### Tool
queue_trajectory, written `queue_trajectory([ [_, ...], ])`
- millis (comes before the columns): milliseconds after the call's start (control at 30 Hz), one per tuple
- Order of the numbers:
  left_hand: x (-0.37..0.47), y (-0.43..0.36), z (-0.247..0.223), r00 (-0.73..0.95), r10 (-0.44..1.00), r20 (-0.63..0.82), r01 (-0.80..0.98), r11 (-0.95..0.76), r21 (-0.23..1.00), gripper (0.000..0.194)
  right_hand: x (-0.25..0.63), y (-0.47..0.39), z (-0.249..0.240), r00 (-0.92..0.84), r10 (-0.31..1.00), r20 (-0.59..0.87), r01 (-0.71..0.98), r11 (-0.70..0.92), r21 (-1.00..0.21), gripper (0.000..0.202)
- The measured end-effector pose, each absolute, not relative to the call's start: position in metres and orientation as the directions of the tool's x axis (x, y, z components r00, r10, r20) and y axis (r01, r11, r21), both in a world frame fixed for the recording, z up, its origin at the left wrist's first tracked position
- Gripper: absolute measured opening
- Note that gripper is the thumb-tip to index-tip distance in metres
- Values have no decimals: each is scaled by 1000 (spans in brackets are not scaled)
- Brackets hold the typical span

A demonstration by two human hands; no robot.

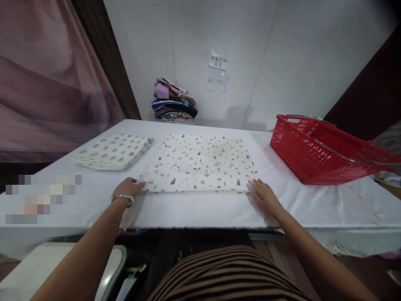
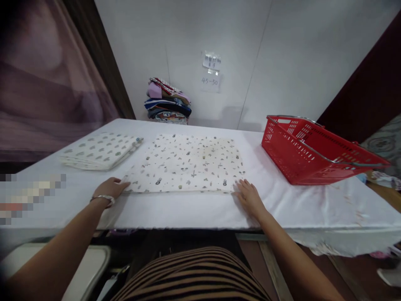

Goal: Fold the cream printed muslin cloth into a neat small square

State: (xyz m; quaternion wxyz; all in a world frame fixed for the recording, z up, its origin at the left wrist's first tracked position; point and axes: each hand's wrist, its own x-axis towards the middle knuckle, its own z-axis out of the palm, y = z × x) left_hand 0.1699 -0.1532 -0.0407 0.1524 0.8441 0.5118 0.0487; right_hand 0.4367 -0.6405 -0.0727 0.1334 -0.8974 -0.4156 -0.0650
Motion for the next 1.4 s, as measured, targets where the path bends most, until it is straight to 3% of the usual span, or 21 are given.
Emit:
queue_trajectory([
  [100,170,-169,-37,426,905,15,857,-408,314,56,430,-629,-71,542,765,348,840,-491,-229,34],
  [233,182,-207,-39,617,706,347,672,-702,234,41,420,-602,-68,437,782,444,898,-359,-252,27],
  [367,205,-252,-50,861,347,372,279,-933,225,27,409,-572,-64,362,828,428,928,-277,-249,26],
  [500,227,-281,-59,934,126,333,46,-970,238,24,403,-551,-62,340,854,394,934,-258,-247,26],
  [733,242,-285,-66,961,74,265,0,-963,269,27,403,-543,-65,383,850,361,914,-292,-283,28],
  [967,240,-288,-63,979,47,199,10,-983,181,28,403,-543,-67,366,878,309,921,-293,-257,27],
  [1233,241,-291,-53,992,11,123,-8,-989,148,31,409,-543,-55,285,945,158,952,-261,-158,30],
  [1400,246,-294,-53,997,-13,76,-16,-999,37,38,409,-540,-50,256,963,85,966,-251,-66,33],
])
